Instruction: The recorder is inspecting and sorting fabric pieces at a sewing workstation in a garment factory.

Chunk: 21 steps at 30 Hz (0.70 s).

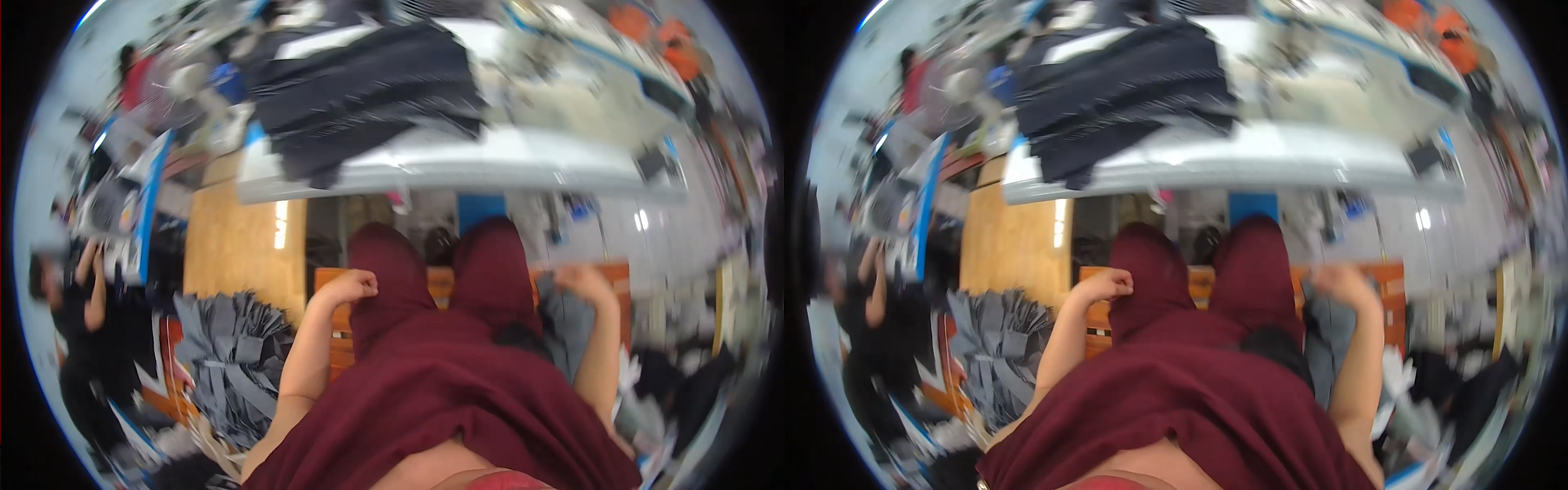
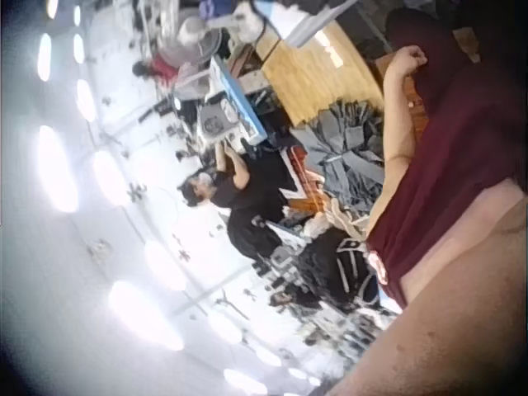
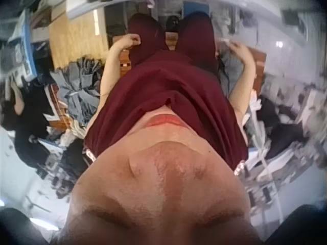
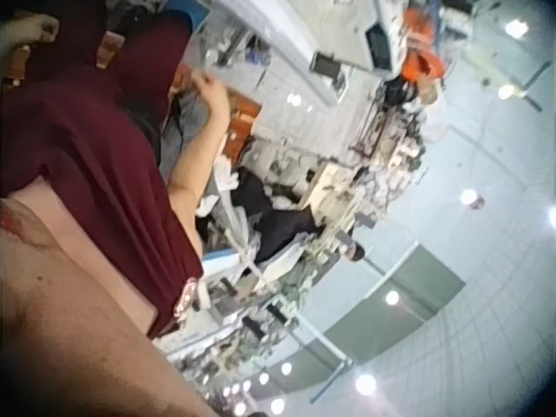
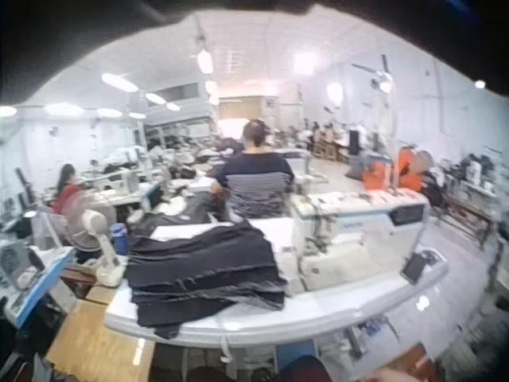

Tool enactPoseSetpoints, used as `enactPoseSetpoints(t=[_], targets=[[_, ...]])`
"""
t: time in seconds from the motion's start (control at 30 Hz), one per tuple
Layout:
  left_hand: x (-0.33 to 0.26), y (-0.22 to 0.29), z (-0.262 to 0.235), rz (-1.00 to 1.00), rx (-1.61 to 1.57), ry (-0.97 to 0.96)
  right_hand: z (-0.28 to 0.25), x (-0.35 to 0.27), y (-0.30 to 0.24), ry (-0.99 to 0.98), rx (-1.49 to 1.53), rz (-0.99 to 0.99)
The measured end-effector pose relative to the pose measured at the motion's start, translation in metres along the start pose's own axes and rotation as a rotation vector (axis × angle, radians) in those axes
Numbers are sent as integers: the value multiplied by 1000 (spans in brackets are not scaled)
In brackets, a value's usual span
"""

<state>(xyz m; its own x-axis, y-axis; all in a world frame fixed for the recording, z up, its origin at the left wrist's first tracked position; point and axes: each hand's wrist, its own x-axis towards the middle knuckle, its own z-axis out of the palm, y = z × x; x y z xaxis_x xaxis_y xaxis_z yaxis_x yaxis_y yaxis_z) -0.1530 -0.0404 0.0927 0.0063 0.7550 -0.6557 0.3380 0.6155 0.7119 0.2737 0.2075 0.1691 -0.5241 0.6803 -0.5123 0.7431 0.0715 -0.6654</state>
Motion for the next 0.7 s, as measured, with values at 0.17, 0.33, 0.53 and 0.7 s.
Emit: enactPoseSetpoints(t=[0.17, 0.33, 0.53, 0.7], targets=[[23, 28, 16, -20, -227, -93, -78, -40, 46, 538, -284, 9], [63, 57, 33, -46, -107, -282, -73, -124, 72, 675, -269, 160], [81, 63, 73, -6, -89, -355, -13, -153, 136, 422, -180, 487], [97, 44, 84, 27, -232, -320, -15, -158, 180, 203, -467, 792]])
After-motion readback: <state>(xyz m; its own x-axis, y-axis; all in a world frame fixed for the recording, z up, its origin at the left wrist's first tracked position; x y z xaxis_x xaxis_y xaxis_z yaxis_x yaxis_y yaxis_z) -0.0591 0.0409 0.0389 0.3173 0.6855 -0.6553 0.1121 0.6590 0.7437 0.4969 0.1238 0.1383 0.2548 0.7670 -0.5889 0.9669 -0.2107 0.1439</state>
